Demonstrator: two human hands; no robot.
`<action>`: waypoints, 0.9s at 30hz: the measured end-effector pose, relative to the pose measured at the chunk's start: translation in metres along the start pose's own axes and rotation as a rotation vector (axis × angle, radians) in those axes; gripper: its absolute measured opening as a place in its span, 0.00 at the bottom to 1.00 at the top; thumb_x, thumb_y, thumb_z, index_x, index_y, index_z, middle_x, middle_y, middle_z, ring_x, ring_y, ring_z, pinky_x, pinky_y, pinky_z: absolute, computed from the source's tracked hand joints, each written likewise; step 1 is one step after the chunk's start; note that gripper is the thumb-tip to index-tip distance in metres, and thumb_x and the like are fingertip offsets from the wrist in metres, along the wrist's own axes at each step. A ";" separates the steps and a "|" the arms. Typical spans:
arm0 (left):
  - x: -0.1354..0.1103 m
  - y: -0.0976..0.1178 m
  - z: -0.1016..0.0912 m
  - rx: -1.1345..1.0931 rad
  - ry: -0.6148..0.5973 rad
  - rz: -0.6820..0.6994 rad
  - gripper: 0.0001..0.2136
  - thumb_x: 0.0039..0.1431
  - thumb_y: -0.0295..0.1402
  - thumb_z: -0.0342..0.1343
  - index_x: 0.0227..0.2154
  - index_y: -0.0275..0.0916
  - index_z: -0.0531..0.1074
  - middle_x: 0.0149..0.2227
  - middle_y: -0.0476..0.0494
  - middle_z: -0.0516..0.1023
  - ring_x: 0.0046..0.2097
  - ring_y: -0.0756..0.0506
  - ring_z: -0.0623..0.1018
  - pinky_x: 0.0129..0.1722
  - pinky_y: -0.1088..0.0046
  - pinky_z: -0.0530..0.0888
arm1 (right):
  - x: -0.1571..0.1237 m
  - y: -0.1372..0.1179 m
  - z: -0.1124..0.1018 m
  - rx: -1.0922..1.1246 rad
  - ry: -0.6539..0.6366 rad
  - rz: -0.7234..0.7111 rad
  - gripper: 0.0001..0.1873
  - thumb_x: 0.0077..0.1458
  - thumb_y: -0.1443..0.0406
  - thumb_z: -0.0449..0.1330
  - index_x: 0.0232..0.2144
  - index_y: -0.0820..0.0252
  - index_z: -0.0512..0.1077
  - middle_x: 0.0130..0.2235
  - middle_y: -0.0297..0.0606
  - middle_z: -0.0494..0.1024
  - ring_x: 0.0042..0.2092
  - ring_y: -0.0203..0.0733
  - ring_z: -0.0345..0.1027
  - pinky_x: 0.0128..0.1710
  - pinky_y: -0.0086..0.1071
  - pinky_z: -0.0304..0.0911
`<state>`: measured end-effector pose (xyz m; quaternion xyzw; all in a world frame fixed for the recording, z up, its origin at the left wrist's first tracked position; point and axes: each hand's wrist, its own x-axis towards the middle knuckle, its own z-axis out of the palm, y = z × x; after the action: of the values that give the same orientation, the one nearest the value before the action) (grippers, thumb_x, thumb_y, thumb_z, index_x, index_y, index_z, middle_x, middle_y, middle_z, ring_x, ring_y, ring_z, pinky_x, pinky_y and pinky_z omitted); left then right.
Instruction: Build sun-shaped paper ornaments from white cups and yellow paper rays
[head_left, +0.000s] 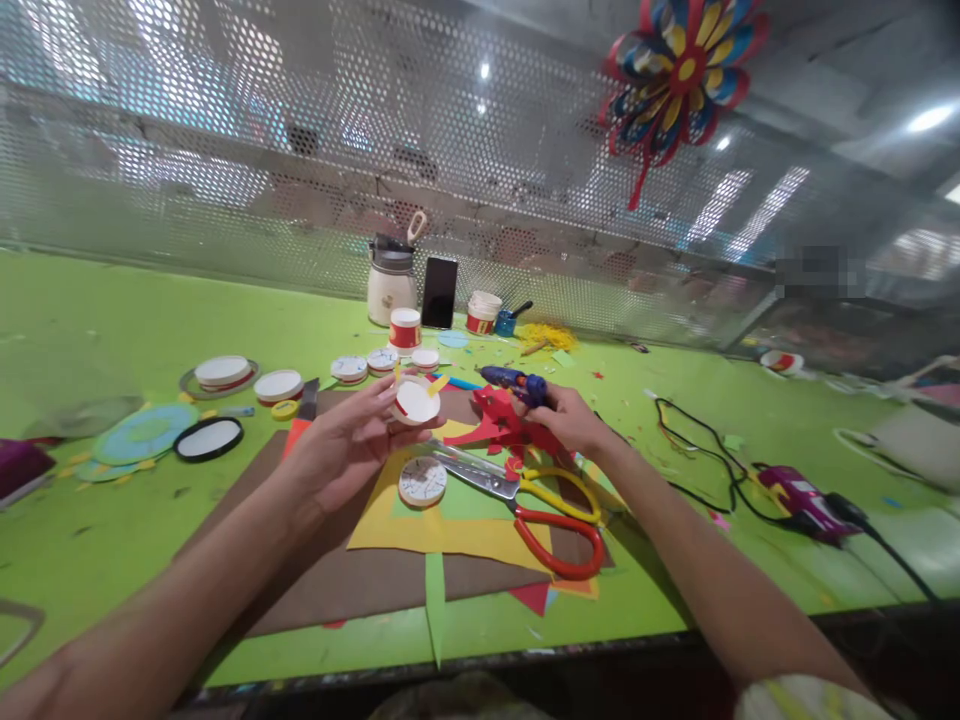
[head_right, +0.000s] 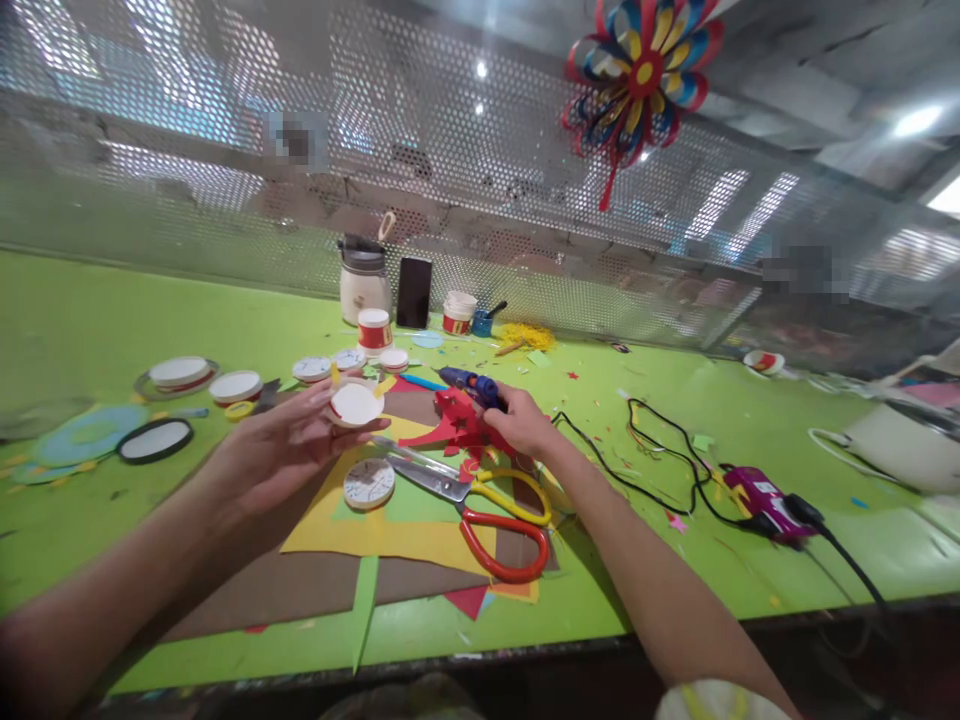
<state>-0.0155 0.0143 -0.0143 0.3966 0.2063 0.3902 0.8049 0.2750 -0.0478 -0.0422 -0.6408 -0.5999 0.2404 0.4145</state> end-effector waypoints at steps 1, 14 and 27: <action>0.000 0.000 0.000 -0.002 0.001 0.000 0.11 0.58 0.27 0.57 0.43 0.37 0.75 0.47 0.39 0.79 0.47 0.39 0.79 0.51 0.57 0.76 | 0.002 -0.002 -0.001 0.013 0.017 0.001 0.12 0.44 0.66 0.58 0.34 0.63 0.75 0.32 0.35 0.76 0.34 0.41 0.66 0.38 0.35 0.61; 0.003 0.001 0.001 0.008 0.117 0.020 0.06 0.57 0.27 0.58 0.35 0.33 0.78 0.41 0.37 0.80 0.44 0.42 0.80 0.46 0.68 0.78 | -0.018 -0.043 0.002 0.595 -0.112 0.066 0.12 0.44 0.66 0.59 0.35 0.62 0.73 0.37 0.43 0.80 0.34 0.43 0.75 0.37 0.37 0.68; -0.005 0.005 0.000 -0.127 0.086 0.095 0.09 0.54 0.28 0.63 0.39 0.40 0.77 0.44 0.46 0.80 0.45 0.47 0.79 0.47 0.72 0.77 | -0.061 -0.084 0.005 0.167 -0.097 -0.117 0.17 0.58 0.57 0.59 0.44 0.62 0.75 0.39 0.44 0.80 0.38 0.42 0.72 0.38 0.35 0.68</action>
<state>-0.0211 0.0128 -0.0103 0.3372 0.1963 0.4569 0.7993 0.2131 -0.1115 0.0129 -0.5554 -0.6334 0.2956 0.4505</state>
